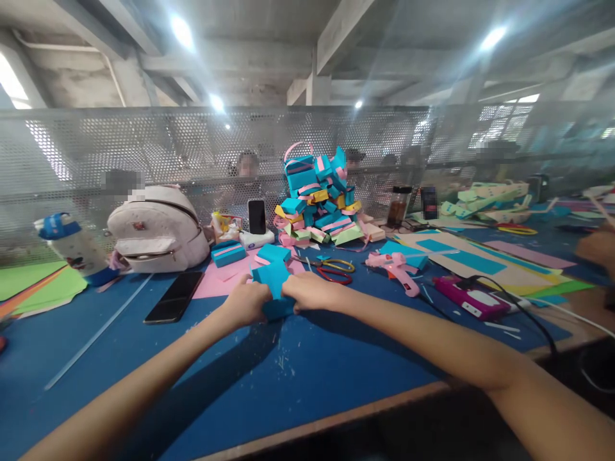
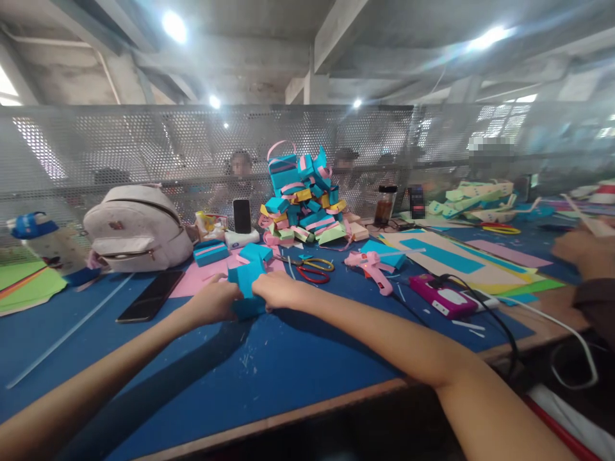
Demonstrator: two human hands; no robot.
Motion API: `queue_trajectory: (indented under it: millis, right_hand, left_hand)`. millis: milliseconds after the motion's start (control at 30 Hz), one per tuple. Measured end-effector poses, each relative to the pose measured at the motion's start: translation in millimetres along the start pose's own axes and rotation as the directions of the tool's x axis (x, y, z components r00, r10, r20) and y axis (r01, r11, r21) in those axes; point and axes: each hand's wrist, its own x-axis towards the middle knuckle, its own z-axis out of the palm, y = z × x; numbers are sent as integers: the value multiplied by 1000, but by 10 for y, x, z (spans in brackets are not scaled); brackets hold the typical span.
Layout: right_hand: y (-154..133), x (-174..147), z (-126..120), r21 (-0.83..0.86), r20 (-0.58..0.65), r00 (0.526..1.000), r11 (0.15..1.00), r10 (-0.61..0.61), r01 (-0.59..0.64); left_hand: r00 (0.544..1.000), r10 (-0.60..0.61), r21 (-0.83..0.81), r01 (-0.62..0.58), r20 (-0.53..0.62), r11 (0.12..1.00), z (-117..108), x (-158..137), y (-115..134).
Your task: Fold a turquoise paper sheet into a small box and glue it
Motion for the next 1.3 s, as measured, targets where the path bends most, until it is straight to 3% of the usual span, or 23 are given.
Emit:
queue_trajectory:
  millis: [467,700,1000,1133,1300]
  right_hand:
    - [91,220,50,141,78,996,990,-37,26]
    - [224,122,38,128,82,996,991,-41,30]
    - [234,8,13,167,32,994,981,-103,96]
    - [260,-171,-29,292,-7,989,946,-145,141]
    - [201,-270,-20,505,-3,991,855,-134,117]
  left_hand:
    - [998,-14,-88,18,55,996,98,152,-109]
    - [996,-13,-81,20,88,997,28,42,-167]
    - [988,92,-110,-78,124,991,-131,18,-152]
    - [984,113,-121,-97,136,988,-181,-80,-174]
    - [986,125,-161,-106,114,981,-257,-82,48]
